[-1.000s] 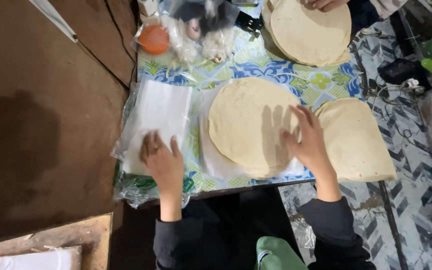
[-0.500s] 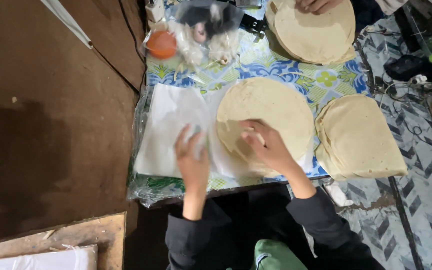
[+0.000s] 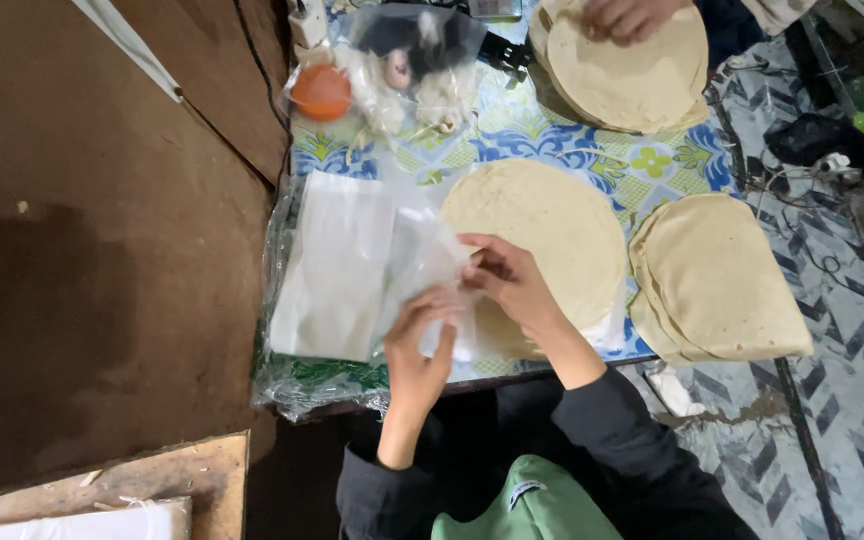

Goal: Stacking and organizing flatbreads between plastic sheets for packaging.

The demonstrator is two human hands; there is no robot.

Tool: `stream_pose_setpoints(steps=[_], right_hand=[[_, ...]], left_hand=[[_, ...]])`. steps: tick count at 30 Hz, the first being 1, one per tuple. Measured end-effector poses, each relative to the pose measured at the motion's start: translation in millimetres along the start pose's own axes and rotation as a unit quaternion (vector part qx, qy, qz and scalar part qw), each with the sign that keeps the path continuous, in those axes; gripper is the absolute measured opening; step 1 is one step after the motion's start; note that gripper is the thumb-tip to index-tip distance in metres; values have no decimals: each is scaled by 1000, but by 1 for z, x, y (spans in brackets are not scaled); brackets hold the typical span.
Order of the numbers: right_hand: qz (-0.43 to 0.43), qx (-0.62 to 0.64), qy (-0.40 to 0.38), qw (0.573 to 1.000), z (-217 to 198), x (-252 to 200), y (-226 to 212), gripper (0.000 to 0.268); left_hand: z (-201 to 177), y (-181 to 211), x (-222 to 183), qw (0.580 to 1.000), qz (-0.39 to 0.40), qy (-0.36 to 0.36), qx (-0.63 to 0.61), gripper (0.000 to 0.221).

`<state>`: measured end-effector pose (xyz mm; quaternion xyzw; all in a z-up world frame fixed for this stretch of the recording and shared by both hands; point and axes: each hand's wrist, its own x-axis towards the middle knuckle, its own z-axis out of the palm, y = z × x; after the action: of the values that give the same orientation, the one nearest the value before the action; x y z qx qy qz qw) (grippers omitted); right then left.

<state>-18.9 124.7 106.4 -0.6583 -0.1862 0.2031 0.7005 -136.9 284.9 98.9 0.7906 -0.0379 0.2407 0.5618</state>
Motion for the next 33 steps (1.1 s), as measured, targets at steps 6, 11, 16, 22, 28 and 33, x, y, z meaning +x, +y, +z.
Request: stream_pose_setpoints(steps=[6, 11, 16, 22, 28, 33], right_hand=[[9, 197, -10, 980, -8, -29, -44, 25], [-7, 280, -76, 957, -19, -44, -30, 12], [-11, 176, -83, 981, -37, -47, -39, 51], [-61, -198, 5, 978, -33, -58, -57, 66], [6, -64, 176, 982, -95, -52, -57, 21], [-24, -27, 215, 976, -146, -45, -44, 15]], left_hand=[[4, -35, -4, 985, -116, 128, -29, 42], [24, -6, 8, 922, -229, 60, -308, 59], [12, 41, 29, 962, -180, 139, -154, 65], [26, 50, 36, 990, -45, 132, 36, 72], [0, 27, 60, 968, -137, 102, -184, 65], [0, 14, 84, 955, -164, 111, -221, 66]])
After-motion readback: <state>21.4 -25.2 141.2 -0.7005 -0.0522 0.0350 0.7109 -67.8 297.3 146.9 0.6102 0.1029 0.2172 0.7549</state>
